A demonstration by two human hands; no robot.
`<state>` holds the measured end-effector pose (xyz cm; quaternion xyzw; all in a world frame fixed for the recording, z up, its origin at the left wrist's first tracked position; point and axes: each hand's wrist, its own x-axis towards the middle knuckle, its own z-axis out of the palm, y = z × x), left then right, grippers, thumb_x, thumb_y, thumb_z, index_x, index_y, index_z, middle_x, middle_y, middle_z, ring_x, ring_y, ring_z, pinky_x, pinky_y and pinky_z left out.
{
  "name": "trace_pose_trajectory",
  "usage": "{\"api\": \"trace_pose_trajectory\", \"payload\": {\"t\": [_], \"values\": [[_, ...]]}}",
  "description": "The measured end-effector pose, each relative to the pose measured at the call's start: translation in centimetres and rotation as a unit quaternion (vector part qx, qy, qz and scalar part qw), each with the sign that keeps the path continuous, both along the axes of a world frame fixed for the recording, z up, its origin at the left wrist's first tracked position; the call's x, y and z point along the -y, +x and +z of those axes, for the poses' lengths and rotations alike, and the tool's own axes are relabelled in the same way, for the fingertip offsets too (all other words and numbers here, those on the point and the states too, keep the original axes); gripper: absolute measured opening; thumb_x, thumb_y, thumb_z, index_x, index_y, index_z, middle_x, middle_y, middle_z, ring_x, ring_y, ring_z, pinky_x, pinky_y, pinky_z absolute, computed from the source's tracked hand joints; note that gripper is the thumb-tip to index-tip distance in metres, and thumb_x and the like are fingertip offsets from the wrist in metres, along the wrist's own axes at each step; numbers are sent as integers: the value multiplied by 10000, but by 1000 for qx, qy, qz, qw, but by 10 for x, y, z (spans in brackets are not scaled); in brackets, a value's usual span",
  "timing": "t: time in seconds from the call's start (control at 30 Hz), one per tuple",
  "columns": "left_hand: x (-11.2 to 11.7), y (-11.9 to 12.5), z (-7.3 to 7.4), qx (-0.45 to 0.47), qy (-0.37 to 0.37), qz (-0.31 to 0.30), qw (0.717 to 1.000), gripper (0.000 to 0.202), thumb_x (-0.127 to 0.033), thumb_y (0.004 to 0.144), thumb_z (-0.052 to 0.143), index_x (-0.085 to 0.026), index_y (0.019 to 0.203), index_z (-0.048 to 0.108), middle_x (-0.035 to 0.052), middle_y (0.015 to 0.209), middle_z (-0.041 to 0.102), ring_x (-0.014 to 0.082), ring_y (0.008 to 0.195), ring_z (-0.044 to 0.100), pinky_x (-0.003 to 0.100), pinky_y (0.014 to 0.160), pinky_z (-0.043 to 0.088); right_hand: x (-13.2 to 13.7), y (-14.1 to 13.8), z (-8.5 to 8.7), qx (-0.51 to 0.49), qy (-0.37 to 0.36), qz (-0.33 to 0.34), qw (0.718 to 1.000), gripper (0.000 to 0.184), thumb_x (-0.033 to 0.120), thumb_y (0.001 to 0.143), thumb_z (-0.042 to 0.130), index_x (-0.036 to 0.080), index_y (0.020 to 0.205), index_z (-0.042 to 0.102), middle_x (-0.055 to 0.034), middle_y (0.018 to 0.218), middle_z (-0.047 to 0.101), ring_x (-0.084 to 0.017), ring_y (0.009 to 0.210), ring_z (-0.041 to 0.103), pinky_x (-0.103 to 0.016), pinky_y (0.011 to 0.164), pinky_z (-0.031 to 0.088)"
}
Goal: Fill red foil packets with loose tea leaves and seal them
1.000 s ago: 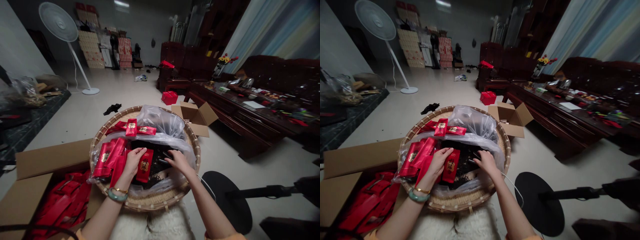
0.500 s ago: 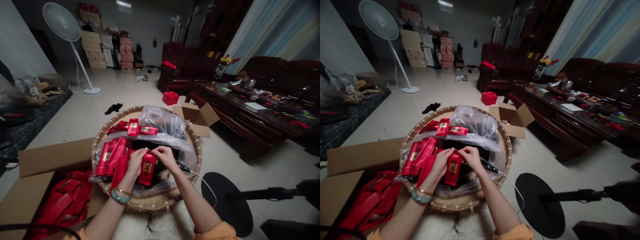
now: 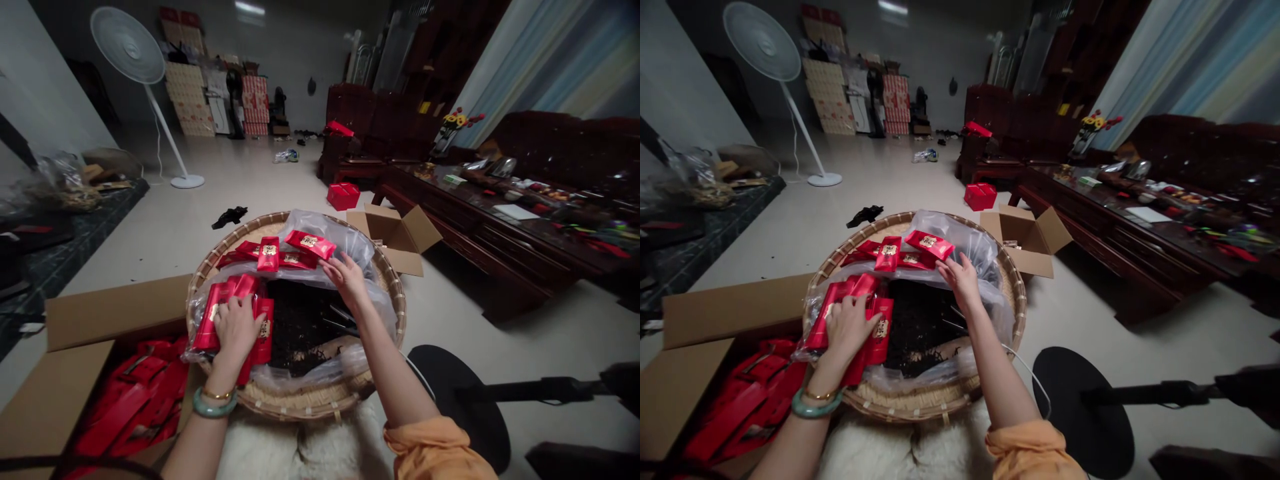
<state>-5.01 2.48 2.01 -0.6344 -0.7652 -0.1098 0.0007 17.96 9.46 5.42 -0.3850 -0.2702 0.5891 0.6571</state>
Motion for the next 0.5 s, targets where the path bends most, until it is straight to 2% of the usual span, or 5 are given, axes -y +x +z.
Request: {"api": "trace_pose_trajectory", "payload": {"t": [0.1, 0.3, 0.4, 0.5], "values": [[4, 5, -3, -53, -55, -21, 997, 525, -410, 746, 616, -151, 1200, 570, 178, 1110, 561, 370, 1024, 468, 461, 831, 359, 5, -8, -11, 24, -8, 18, 1000, 854, 212, 663, 739, 215, 1378, 272, -57, 1006, 660, -180, 801, 710, -279, 714, 586], [-3, 11, -14, -49, -15, -28, 998, 432, -303, 720, 648, -136, 1116, 610, 178, 1103, 585, 360, 1016, 466, 464, 836, 333, 23, -15, -34, 114, 43, 15, 992, 668, 337, 701, 687, 267, 1302, 405, -104, 1281, 517, -190, 832, 697, -341, 721, 584], [-9, 5, -17, 34, 20, -32, 999, 331, -246, 735, 623, -158, 1053, 634, 139, 1007, 650, 343, 1022, 495, 492, 877, 326, 31, -18, -40, 188, 87, -26, 978, 568, 324, 757, 621, 256, 1291, 440, -111, 1349, 457, -207, 913, 679, -352, 757, 576], [-14, -1, -19, 207, 42, -37, 977, 283, -245, 738, 604, -191, 1011, 649, 71, 826, 691, 270, 895, 592, 444, 858, 399, 44, -26, -46, 294, 156, -60, 941, 433, 267, 831, 530, 237, 1262, 492, -103, 1269, 533, -211, 978, 647, -359, 799, 561]]}}
